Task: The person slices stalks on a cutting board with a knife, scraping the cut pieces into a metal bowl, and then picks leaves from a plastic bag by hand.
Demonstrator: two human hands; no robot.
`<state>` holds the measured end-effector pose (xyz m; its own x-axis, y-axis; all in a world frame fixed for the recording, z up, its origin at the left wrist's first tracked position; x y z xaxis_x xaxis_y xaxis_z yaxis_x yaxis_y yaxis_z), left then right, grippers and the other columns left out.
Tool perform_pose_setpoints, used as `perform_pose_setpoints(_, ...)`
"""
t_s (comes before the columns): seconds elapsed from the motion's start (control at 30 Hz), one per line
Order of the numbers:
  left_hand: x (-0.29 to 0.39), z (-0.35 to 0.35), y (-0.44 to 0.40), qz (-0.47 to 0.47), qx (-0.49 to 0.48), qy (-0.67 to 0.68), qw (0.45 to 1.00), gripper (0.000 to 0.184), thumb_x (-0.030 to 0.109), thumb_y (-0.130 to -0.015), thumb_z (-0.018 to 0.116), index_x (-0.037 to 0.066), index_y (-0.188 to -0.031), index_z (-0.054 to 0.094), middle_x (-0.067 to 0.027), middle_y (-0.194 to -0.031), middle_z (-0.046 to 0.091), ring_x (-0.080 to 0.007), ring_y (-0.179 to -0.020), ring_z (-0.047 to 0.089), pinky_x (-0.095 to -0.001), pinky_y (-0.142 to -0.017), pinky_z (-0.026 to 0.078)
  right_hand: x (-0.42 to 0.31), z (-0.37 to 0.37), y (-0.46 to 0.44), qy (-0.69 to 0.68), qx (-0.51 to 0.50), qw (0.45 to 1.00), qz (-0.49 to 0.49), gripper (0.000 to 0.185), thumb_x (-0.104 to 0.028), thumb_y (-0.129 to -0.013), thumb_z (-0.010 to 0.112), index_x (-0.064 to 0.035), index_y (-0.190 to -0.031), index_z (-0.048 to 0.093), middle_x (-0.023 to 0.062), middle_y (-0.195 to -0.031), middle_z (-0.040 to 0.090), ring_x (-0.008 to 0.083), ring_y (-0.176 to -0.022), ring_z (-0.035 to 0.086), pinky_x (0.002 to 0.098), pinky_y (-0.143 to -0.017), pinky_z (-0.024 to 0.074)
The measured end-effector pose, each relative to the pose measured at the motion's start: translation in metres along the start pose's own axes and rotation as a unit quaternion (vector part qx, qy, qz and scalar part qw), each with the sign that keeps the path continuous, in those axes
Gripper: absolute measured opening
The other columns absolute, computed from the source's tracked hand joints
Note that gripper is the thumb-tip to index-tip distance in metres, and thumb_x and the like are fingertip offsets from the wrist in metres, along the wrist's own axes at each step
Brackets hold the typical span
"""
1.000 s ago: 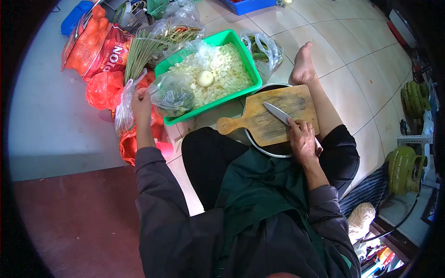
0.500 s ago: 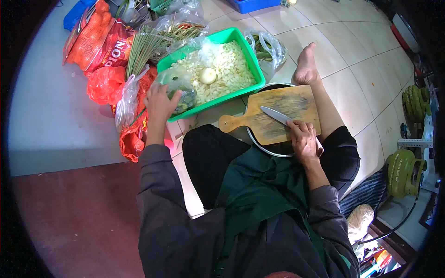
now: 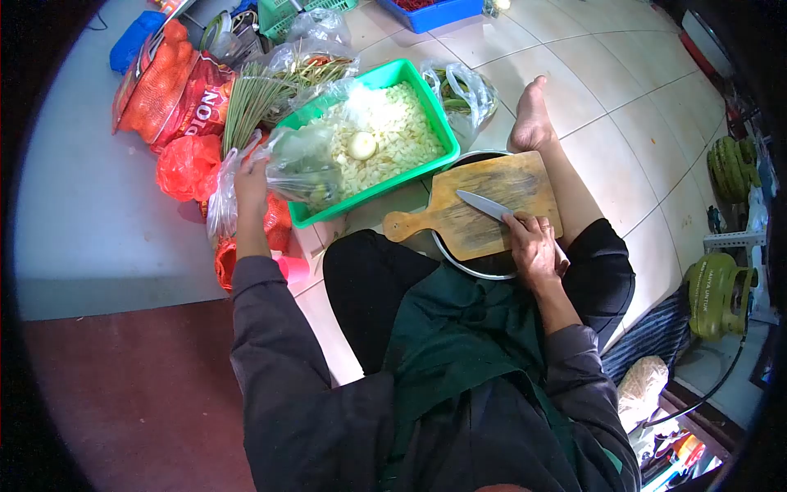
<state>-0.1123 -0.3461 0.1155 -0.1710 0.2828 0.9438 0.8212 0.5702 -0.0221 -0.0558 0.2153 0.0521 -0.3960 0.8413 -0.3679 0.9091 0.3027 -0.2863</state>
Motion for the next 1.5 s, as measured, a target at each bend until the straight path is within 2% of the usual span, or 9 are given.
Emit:
perform_pose_setpoints(0.27, 0.092, 0.033, 0.051, -0.006, -0.064, 0.235, 0.97, 0.021, 0.018, -0.098, 0.057, 0.001, -0.108, 0.064, -0.0055, -0.1, 0.066, -0.0138, -0.089, 0.064, -0.0273, -0.074, 0.053, 0.009, 0.006, 0.001, 0.008, -0.012, 1.0, 0.027, 0.037, -0.009, -0.085, 0.059, -0.0184, -0.121, 0.066, 0.0094, -0.113, 0.062, 0.0324, -0.104, 0.056, 0.047, -0.09, 0.0431)
perform_pose_setpoints(0.5, 0.125, 0.103, 0.125, -0.027, -0.115, 0.274, 0.954, 0.016, 0.022, -0.1, 0.056, 0.008, -0.102, 0.064, 0.0046, -0.073, 0.054, -0.0042, -0.056, 0.049, -0.0221, -0.046, 0.04, 0.009, 0.002, 0.001, -0.002, -0.009, 0.999, 0.044, 0.04, -0.011, -0.086, 0.06, -0.0179, -0.125, 0.062, 0.0116, -0.117, 0.059, 0.0336, -0.107, 0.054, 0.0486, -0.091, 0.0422)
perform_pose_setpoints(0.63, 0.108, 0.172, 0.171, -0.069, -0.199, 0.428, 0.879, 0.013, 0.022, -0.1, 0.056, 0.011, -0.098, 0.063, 0.005, -0.069, 0.053, -0.0044, -0.053, 0.048, -0.0228, -0.044, 0.039, 0.01, -0.001, 0.002, 0.007, 0.004, 0.999, 0.048, 0.058, -0.019, -0.084, 0.066, -0.0161, -0.139, 0.049, 0.0174, -0.118, 0.056, 0.0387, -0.107, 0.052, 0.0503, -0.091, 0.0415)
perform_pose_setpoints(0.7, 0.092, 0.21, 0.191, -0.076, -0.291, 0.482, 0.823, 0.011, 0.02, -0.099, 0.057, 0.011, -0.1, 0.064, 0.0045, -0.076, 0.056, -0.0052, -0.058, 0.051, -0.0228, -0.048, 0.042, 0.003, -0.009, 0.002, -0.038, 0.03, 0.999, 0.021, 0.068, -0.023, -0.083, 0.069, -0.0138, -0.145, 0.041, 0.0207, -0.119, 0.054, 0.0414, -0.106, 0.051, 0.0511, -0.092, 0.041)
perform_pose_setpoints(0.9, 0.027, 0.251, 0.228, -0.11, -0.3, 0.408, 0.855, 0.013, 0.018, -0.1, 0.055, 0.008, -0.099, 0.062, 0.0035, -0.084, 0.057, -0.0078, -0.076, 0.052, -0.0249, -0.071, 0.045, -0.034, -0.037, 0.003, -0.237, 0.1, 0.96, -0.113, 0.08, -0.017, -0.079, 0.075, -0.0076, -0.147, 0.033, 0.0257, -0.135, 0.045, 0.0448, -0.117, 0.047, 0.0506, -0.102, 0.0385)
perform_pose_setpoints(1.1, 0.018, 0.221, 0.228, -0.089, -0.261, 0.362, 0.89, 0.017, 0.01, -0.098, 0.056, 0.003, -0.11, 0.065, -0.0008, -0.099, 0.064, -0.0064, -0.084, 0.057, -0.0211, -0.074, 0.046, -0.061, -0.014, 0.001, -0.165, 0.004, 0.977, -0.136, 0.053, -0.004, -0.08, 0.067, -0.0094, -0.13, 0.054, 0.0133, -0.112, 0.057, 0.0353, -0.1, 0.053, 0.0442, -0.093, 0.0443)
perform_pose_setpoints(1.23, 0.007, 0.218, 0.224, -0.035, -0.272, 0.268, 0.923, 0.016, 0.011, -0.098, 0.053, 0.004, -0.107, 0.064, 0.0023, -0.091, 0.06, -0.005, -0.077, 0.053, -0.0197, -0.067, 0.04, -0.061, -0.02, 0.0, -0.179, 0.014, 0.976, -0.125, 0.034, 0.003, -0.078, 0.065, -0.0078, -0.111, 0.065, 0.0107, -0.097, 0.058, 0.0327, -0.096, 0.055, 0.0427, -0.089, 0.0459)
perform_pose_setpoints(1.33, 0.009, 0.22, 0.219, -0.057, -0.275, 0.325, 0.903, 0.015, 0.008, -0.098, 0.052, 0.004, -0.106, 0.064, -0.0025, -0.099, 0.063, -0.0111, -0.089, 0.058, -0.0278, -0.088, 0.047, -0.062, -0.045, -0.015, -0.217, 0.067, 0.965, -0.129, 0.032, 0.006, -0.077, 0.064, -0.007, -0.106, 0.065, 0.0118, -0.094, 0.056, 0.034, -0.092, 0.055, 0.0437, -0.085, 0.0468)
perform_pose_setpoints(1.5, 0.038, 0.221, 0.215, -0.058, -0.248, 0.471, 0.845, 0.014, 0.01, -0.097, 0.052, 0.004, -0.105, 0.061, -0.0032, -0.095, 0.062, -0.0142, -0.087, 0.059, -0.033, -0.083, 0.048, -0.088, -0.107, -0.044, -0.237, 0.113, 0.95, -0.171, 0.029, 0.009, -0.077, 0.062, -0.0044, -0.102, 0.065, 0.012, -0.092, 0.057, 0.0328, -0.092, 0.056, 0.0413, -0.084, 0.0479)
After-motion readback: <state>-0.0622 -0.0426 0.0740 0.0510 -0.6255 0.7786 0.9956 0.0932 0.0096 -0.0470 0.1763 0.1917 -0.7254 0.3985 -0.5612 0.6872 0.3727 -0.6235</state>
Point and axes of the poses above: each hand's wrist, its own y-axis away from the middle knuckle, its own z-axis out of the palm, x = y × z, the point moved 10 cm from there along -y, towards the middle knuckle
